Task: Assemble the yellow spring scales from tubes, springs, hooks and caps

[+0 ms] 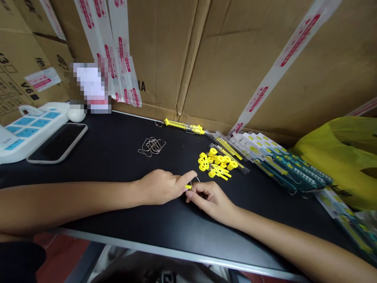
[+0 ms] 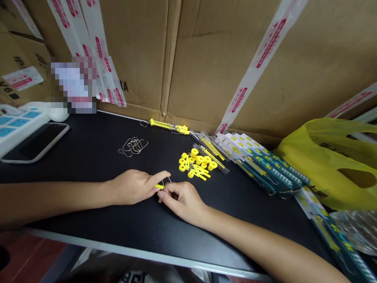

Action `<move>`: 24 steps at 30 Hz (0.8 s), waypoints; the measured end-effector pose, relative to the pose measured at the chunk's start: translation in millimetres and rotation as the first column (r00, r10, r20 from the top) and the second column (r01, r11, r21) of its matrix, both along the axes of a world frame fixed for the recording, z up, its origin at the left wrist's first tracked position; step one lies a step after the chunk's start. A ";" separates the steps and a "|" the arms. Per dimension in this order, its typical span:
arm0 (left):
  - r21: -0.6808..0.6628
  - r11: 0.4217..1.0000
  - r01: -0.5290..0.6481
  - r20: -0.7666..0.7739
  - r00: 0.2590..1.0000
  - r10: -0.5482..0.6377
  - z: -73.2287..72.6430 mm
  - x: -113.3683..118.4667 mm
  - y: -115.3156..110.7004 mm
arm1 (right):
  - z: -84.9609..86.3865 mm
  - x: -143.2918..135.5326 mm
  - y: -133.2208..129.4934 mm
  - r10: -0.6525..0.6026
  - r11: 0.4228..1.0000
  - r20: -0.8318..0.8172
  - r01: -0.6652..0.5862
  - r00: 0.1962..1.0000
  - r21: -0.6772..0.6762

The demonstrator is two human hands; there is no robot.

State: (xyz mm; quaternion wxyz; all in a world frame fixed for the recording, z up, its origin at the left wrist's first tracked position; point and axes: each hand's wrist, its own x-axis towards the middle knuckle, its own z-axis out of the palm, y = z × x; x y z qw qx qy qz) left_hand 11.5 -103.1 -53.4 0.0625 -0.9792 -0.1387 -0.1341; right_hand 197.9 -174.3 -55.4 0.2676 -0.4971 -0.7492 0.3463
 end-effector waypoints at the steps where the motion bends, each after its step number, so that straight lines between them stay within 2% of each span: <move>1: -0.004 1.000 -0.003 -0.011 1.000 0.003 0.0 -0.3 -0.1 | -0.1 -0.4 0.3 0.001 1.000 0.012 -0.001 1.000 0.005; 6: -0.048 0.999 -0.019 -0.033 0.999 0.018 2.1 -0.4 1.2 | 1.5 -2.2 1.1 -0.001 0.999 0.079 -0.002 0.997 0.033; 13: -0.108 0.993 -0.039 -0.071 0.997 0.032 0.7 -0.1 3.9 | 2.1 -3.1 3.8 -0.006 1.000 0.024 0.006 1.000 0.030; 24: -0.094 0.995 -0.037 -0.080 0.996 0.030 0.5 -0.2 5.0 | 2.4 1.2 7.1 0.053 0.999 -0.014 -0.053 0.998 -0.006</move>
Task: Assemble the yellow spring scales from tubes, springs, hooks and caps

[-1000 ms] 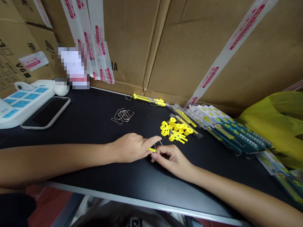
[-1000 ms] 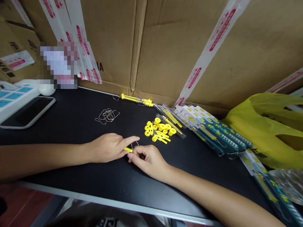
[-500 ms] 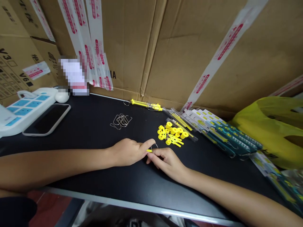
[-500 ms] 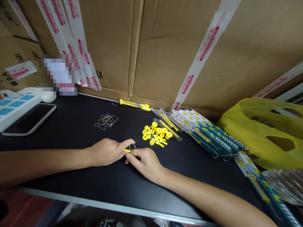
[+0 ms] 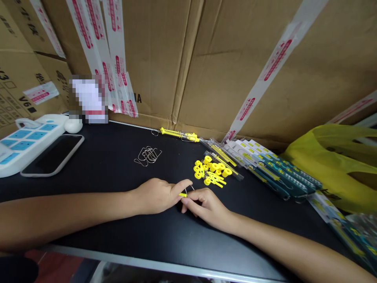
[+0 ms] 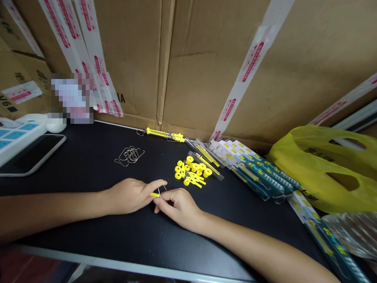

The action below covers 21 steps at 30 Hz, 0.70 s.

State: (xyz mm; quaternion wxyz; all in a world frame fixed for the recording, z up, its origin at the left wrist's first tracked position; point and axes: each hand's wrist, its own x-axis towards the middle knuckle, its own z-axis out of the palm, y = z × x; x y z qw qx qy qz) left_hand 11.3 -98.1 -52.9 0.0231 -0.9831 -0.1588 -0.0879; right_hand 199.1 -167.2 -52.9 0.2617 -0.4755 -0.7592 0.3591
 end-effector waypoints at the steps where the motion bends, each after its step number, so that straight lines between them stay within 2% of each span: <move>1: 0.002 1.000 0.005 0.007 1.000 -0.005 0.1 0.2 0.1 | -0.1 0.3 -0.3 0.000 1.000 -0.002 0.000 1.000 -0.002; 7: 0.020 1.000 0.013 0.058 0.998 -0.014 -2.2 0.1 0.2 | -0.1 -1.5 -2.2 -0.026 0.999 0.000 0.026 1.000 -0.031; 21: 0.067 0.997 0.049 0.139 0.989 -0.058 -3.2 -1.4 -1.5 | 2.4 -9.9 -12.3 -0.089 0.991 -0.148 0.073 0.985 -0.111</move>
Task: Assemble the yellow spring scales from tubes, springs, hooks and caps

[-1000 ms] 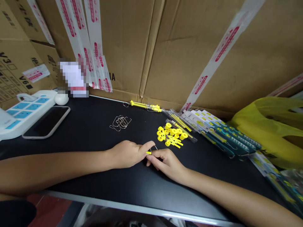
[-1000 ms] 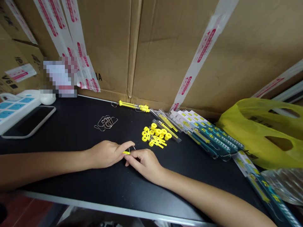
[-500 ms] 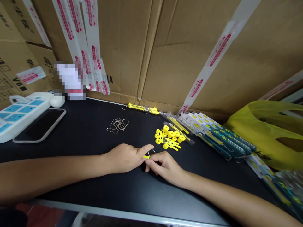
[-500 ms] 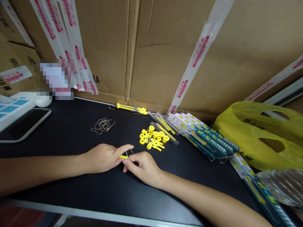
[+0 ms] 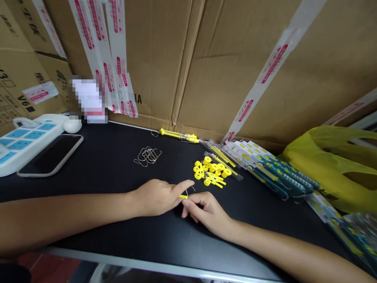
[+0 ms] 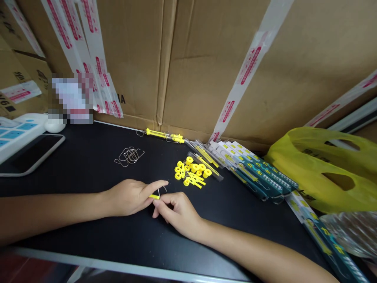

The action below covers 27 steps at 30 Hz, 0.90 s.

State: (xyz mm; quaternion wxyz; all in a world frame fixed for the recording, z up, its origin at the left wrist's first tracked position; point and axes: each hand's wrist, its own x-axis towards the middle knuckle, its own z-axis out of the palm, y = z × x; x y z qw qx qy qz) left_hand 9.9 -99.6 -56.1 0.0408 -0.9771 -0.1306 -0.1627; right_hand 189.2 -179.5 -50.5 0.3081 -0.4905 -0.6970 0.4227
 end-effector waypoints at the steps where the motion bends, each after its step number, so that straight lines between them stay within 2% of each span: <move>1: 0.003 1.000 -0.001 0.004 1.000 0.001 0.0 0.2 -0.1 | -0.1 -0.1 -0.1 -0.002 1.000 -0.002 0.002 1.000 -0.004; 9: 0.056 0.998 -0.021 -0.003 1.000 0.021 -0.6 2.4 -2.4 | -1.7 3.4 2.0 0.021 1.000 -0.011 -0.021 1.000 0.011; 16: 0.088 0.993 -0.083 0.049 0.996 0.079 0.0 3.1 -5.8 | -2.9 5.4 4.2 0.027 1.000 -0.023 -0.027 0.999 0.002; 19: 0.064 0.993 -0.094 0.056 0.994 0.091 -1.8 2.7 -5.5 | -2.6 5.4 2.8 0.028 0.999 0.026 -0.029 0.999 0.044; 23: 0.070 0.996 -0.047 0.018 0.999 0.046 -3.9 1.5 -3.8 | -2.3 5.6 2.4 0.032 0.987 0.111 -0.049 0.993 0.154; 27: 0.022 1.000 -0.015 -0.021 1.000 0.015 -3.1 1.4 -2.3 | -2.2 8.0 5.6 0.073 0.959 0.174 -0.117 0.982 0.260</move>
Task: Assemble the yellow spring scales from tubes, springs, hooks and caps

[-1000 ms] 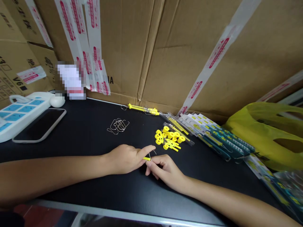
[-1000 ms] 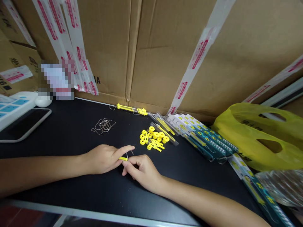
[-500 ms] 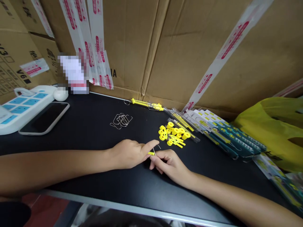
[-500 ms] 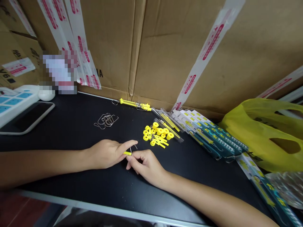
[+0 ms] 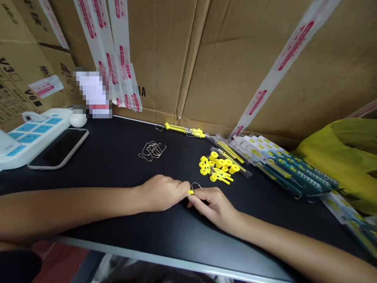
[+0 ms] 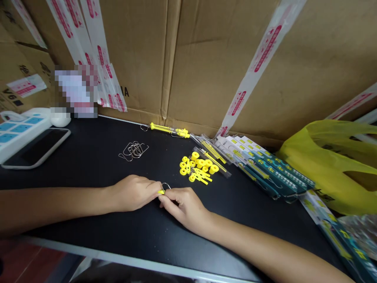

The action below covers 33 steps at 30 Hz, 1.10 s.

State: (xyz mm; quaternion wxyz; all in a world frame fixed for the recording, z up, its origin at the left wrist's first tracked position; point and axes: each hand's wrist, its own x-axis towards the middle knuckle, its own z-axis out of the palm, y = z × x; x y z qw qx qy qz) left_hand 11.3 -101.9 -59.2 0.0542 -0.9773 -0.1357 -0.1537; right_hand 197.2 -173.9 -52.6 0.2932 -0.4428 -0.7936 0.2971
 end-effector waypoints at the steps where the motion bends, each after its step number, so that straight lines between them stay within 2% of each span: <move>1: -0.010 1.000 0.000 -0.005 1.000 0.000 0.4 0.2 0.2 | 0.2 0.7 0.7 0.016 1.000 0.018 -0.016 1.000 0.024; 5: -0.001 1.000 0.000 -0.010 1.000 0.000 1.5 0.9 -0.3 | 1.9 1.6 -0.5 0.021 0.999 0.074 -0.024 0.997 0.039; 8: 0.008 1.000 0.004 0.009 1.000 -0.004 2.0 0.7 -1.4 | 3.0 -0.1 -4.5 -0.017 0.987 -0.034 0.011 0.999 -0.163; 10: 0.004 1.000 0.004 0.015 1.000 -0.004 2.6 0.5 -1.9 | 3.1 -1.5 -6.5 -0.041 0.942 -0.142 -0.010 0.989 -0.336; 12: 0.000 1.000 -0.001 0.014 1.000 0.001 3.3 0.4 -1.9 | 3.0 -2.5 -7.4 -0.051 0.906 -0.204 -0.041 0.978 -0.421; 15: 0.000 1.000 0.007 0.008 1.000 -0.007 3.5 1.0 -1.1 | 3.8 -3.0 -7.1 -0.049 0.931 -0.174 -0.018 0.983 -0.364; 18: 0.003 0.999 0.032 -0.003 0.999 -0.032 2.6 2.0 -0.5 | 6.1 -2.7 -6.5 -0.032 0.984 -0.032 0.026 0.999 -0.175; 20: 0.003 1.000 0.026 0.002 1.000 -0.026 1.5 2.7 -0.5 | 7.4 -2.4 -6.2 -0.021 0.998 0.066 0.025 0.998 -0.055; 22: -0.002 1.000 0.014 0.013 1.000 -0.014 0.4 3.1 -0.6 | 7.8 -2.3 -6.2 -0.020 1.000 0.117 0.021 0.993 -0.003; 33: -0.007 1.000 0.009 -0.039 0.999 -0.009 -0.7 0.8 1.0 | 7.3 -1.1 -4.0 -0.006 0.993 0.051 0.012 0.999 -0.115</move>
